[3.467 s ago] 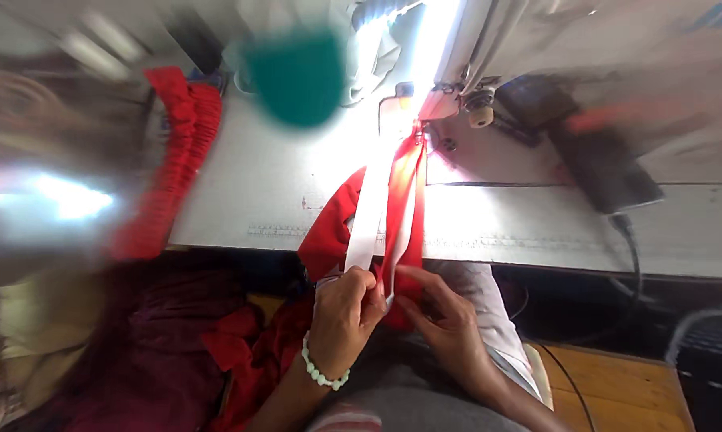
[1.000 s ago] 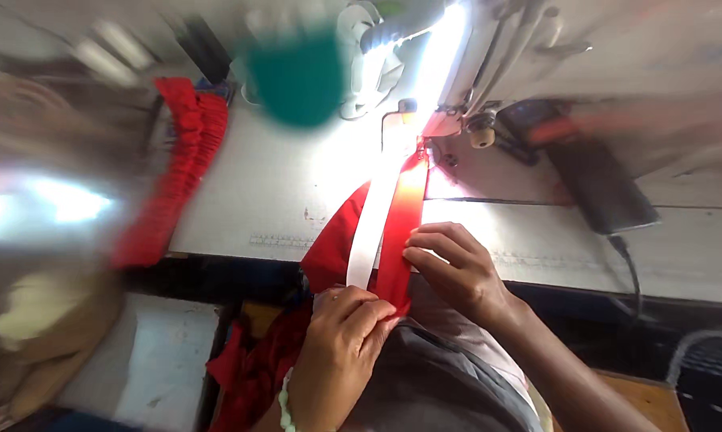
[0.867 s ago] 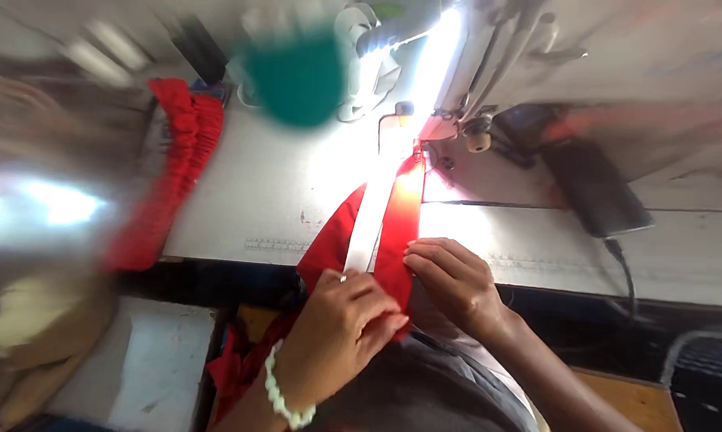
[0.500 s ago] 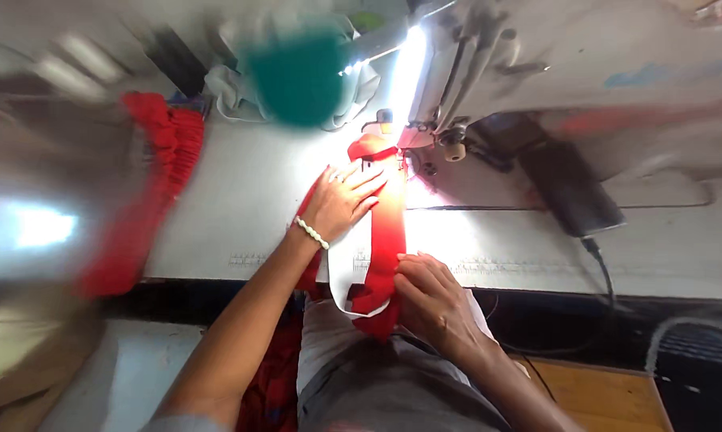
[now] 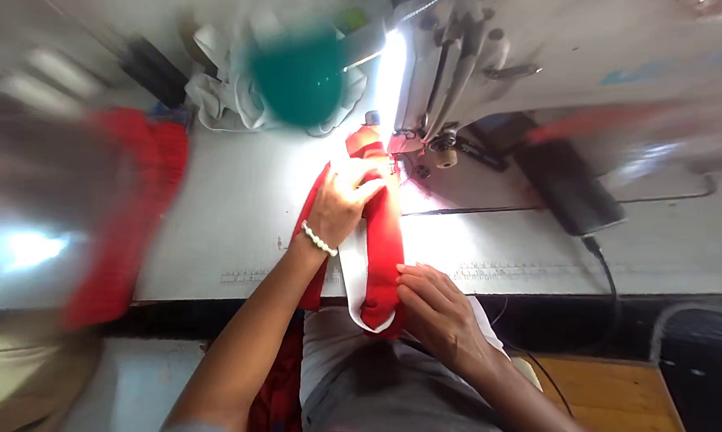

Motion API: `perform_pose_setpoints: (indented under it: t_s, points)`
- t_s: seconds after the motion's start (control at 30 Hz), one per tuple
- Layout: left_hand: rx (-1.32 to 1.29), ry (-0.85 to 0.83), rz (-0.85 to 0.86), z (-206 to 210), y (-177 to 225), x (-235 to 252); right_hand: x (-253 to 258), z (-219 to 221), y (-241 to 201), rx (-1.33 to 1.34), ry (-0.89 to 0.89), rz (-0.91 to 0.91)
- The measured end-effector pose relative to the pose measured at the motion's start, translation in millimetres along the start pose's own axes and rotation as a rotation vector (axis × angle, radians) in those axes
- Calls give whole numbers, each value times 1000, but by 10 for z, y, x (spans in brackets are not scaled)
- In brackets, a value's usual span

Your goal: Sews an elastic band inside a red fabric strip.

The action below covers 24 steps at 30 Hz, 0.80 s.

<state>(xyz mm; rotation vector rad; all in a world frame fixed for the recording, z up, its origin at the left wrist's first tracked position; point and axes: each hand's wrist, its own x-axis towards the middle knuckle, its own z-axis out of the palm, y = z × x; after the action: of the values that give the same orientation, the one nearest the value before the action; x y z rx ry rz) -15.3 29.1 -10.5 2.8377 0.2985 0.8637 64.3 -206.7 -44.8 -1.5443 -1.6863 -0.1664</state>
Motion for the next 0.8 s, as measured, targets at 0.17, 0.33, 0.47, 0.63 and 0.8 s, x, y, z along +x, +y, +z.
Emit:
perform_pose_setpoints:
  t_s: [0.17,0.33,0.47,0.63,0.8]
  points:
    - [-180,-95,121,-245,215,-472,-30,-20,9,120,22,107]
    - [-266,-149,215,-361,371,-709,-14,-20,-10,148,34,104]
    - [-157,-139,290,-348,344,-674,-15,-27,-37,83,22,80]
    - [-168,-200,271,-364,492,-617,-33,-16,-60,-12,3,45]
    - [-297,-345,28,-359,371,-482,-4,2,-66,-46,1,19]
